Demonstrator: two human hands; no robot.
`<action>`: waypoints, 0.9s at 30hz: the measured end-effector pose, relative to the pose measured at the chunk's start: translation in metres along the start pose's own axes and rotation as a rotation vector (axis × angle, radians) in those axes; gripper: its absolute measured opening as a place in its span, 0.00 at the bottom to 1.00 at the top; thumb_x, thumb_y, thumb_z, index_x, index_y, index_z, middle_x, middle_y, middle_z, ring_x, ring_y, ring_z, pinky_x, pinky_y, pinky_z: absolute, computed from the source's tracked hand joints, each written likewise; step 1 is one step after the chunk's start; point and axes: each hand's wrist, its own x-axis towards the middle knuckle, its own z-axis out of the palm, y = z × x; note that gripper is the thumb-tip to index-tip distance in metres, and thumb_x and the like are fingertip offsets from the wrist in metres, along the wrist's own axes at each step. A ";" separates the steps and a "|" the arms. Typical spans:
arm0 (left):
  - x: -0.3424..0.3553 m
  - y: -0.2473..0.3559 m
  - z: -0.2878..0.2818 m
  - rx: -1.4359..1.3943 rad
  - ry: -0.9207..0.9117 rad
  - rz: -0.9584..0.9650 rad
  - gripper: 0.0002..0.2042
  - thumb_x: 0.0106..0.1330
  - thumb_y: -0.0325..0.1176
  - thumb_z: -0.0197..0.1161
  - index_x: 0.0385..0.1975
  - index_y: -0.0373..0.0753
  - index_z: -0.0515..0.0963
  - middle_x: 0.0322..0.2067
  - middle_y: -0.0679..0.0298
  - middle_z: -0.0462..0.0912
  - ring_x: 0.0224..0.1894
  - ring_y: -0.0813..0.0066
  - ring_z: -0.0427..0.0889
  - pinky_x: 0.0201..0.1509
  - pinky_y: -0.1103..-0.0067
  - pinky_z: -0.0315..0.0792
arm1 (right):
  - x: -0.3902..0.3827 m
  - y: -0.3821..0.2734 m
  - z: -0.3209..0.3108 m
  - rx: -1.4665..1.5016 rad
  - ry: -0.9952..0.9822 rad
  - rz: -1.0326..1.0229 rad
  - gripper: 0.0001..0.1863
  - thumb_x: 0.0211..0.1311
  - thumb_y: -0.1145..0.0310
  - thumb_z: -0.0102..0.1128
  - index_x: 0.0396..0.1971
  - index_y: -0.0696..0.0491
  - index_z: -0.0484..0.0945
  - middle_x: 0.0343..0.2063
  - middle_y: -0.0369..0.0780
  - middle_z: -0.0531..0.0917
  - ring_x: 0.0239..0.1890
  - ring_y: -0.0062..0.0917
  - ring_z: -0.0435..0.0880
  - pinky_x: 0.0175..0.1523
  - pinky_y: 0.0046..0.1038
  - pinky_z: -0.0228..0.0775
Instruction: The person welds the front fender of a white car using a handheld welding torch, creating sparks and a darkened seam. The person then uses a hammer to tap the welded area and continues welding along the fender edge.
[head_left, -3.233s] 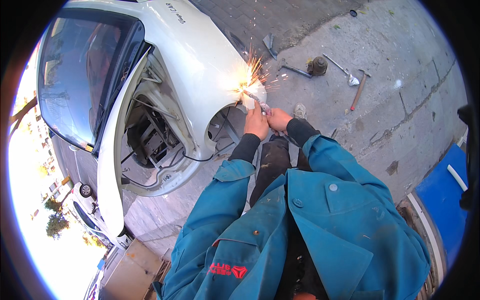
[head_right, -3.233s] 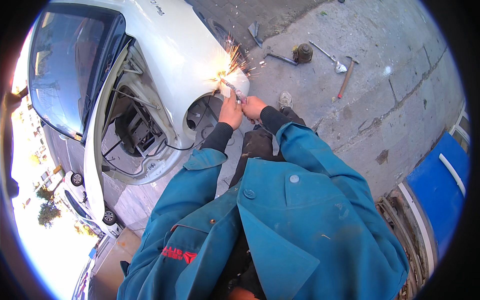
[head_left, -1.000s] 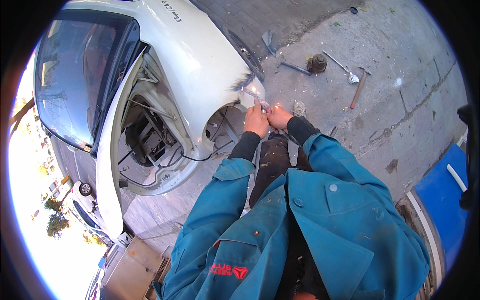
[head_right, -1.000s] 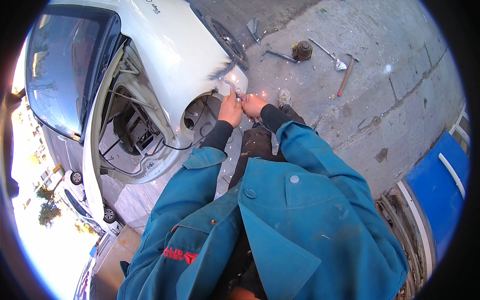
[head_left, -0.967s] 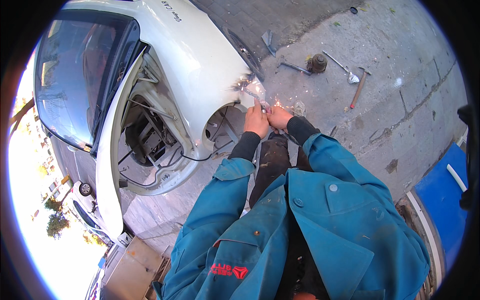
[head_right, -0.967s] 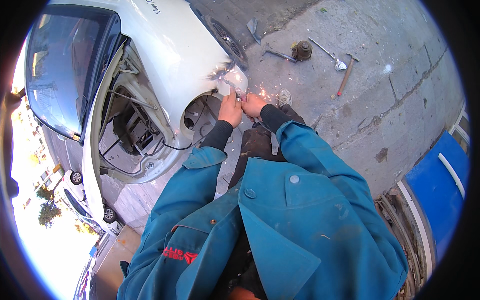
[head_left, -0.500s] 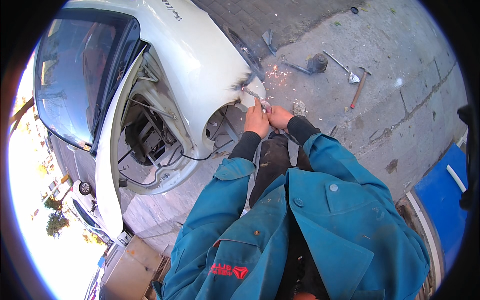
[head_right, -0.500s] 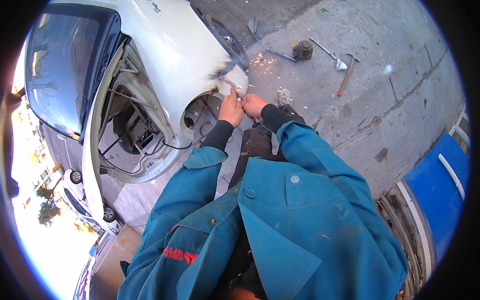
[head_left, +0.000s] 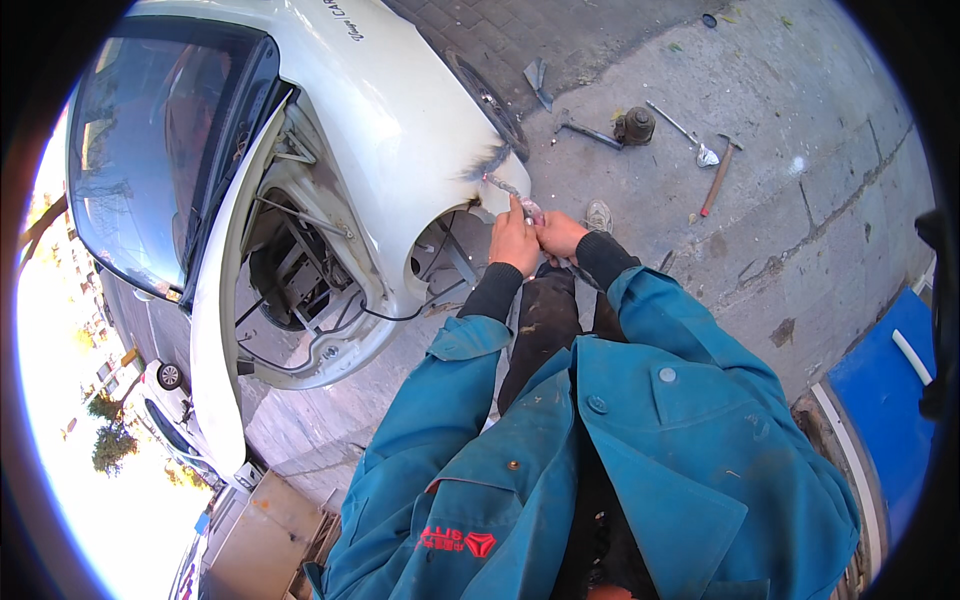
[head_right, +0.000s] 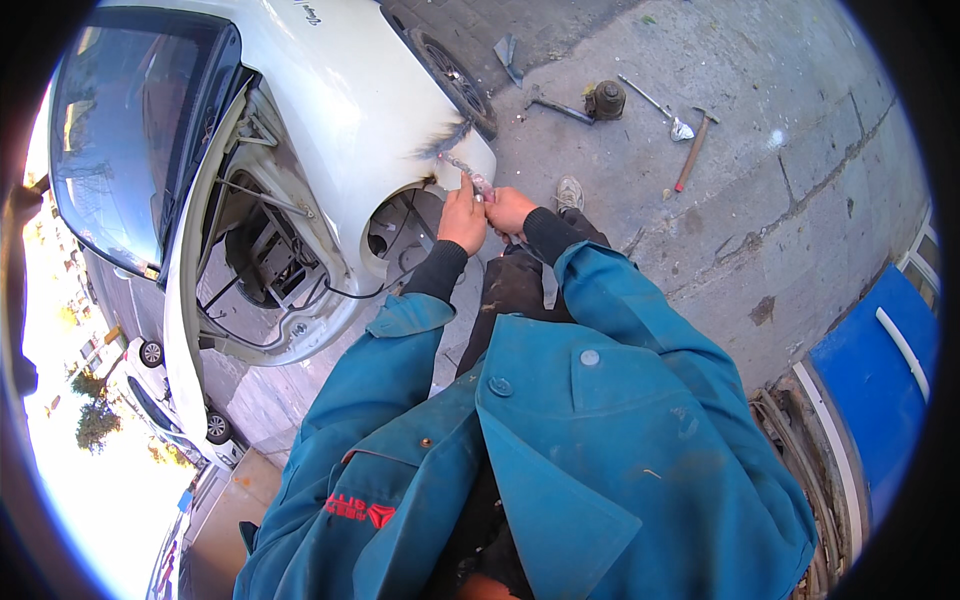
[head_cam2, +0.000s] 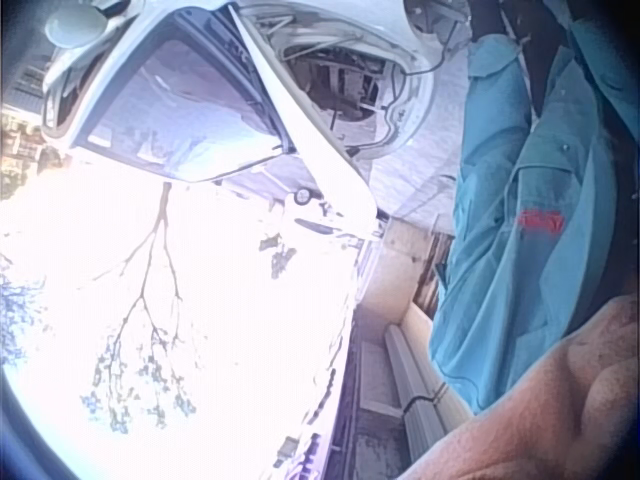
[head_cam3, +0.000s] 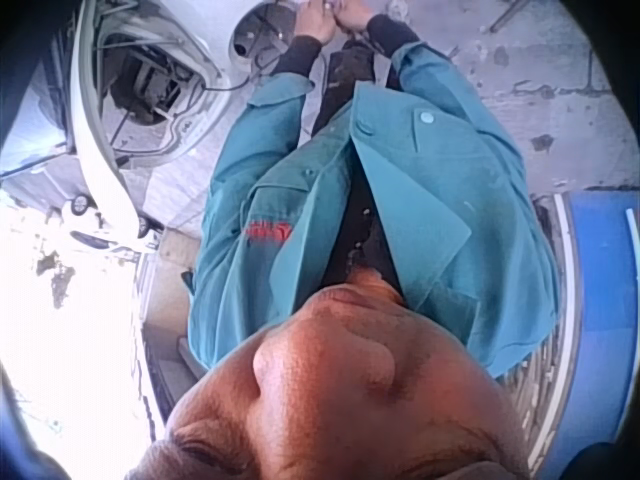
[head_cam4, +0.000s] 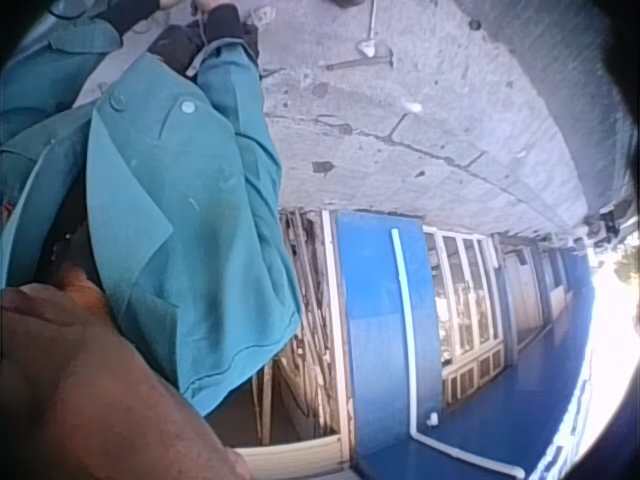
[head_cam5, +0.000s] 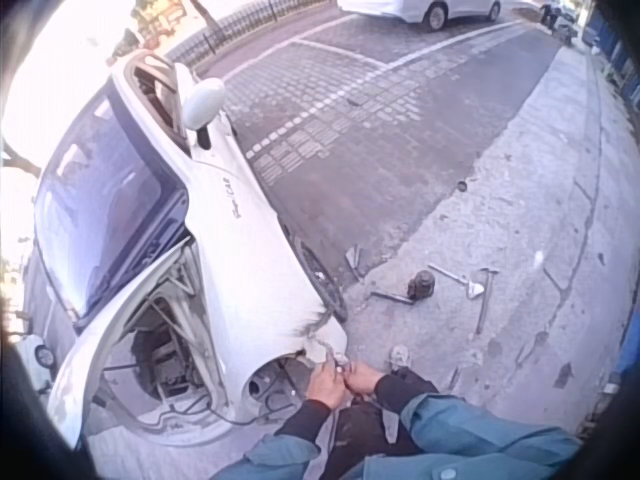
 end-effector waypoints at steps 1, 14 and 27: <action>0.000 0.001 0.000 0.004 0.012 0.008 0.34 0.78 0.35 0.52 0.82 0.30 0.55 0.59 0.36 0.77 0.62 0.39 0.78 0.69 0.60 0.72 | 0.000 0.001 0.000 0.012 -0.007 -0.013 0.15 0.80 0.63 0.55 0.34 0.59 0.78 0.19 0.38 0.76 0.16 0.25 0.75 0.19 0.32 0.69; -0.001 0.003 0.000 0.013 0.016 0.002 0.34 0.77 0.35 0.52 0.81 0.29 0.56 0.59 0.35 0.77 0.63 0.38 0.78 0.69 0.60 0.72 | 0.004 0.005 -0.001 0.008 -0.002 -0.018 0.17 0.79 0.63 0.55 0.30 0.60 0.77 0.18 0.39 0.76 0.14 0.26 0.76 0.17 0.33 0.68; -0.001 0.003 0.000 -0.002 0.000 -0.003 0.34 0.78 0.35 0.52 0.82 0.30 0.56 0.60 0.35 0.76 0.62 0.38 0.78 0.69 0.59 0.72 | 0.000 0.002 -0.002 0.004 0.006 -0.010 0.13 0.79 0.64 0.55 0.36 0.59 0.77 0.19 0.39 0.77 0.15 0.26 0.76 0.18 0.31 0.69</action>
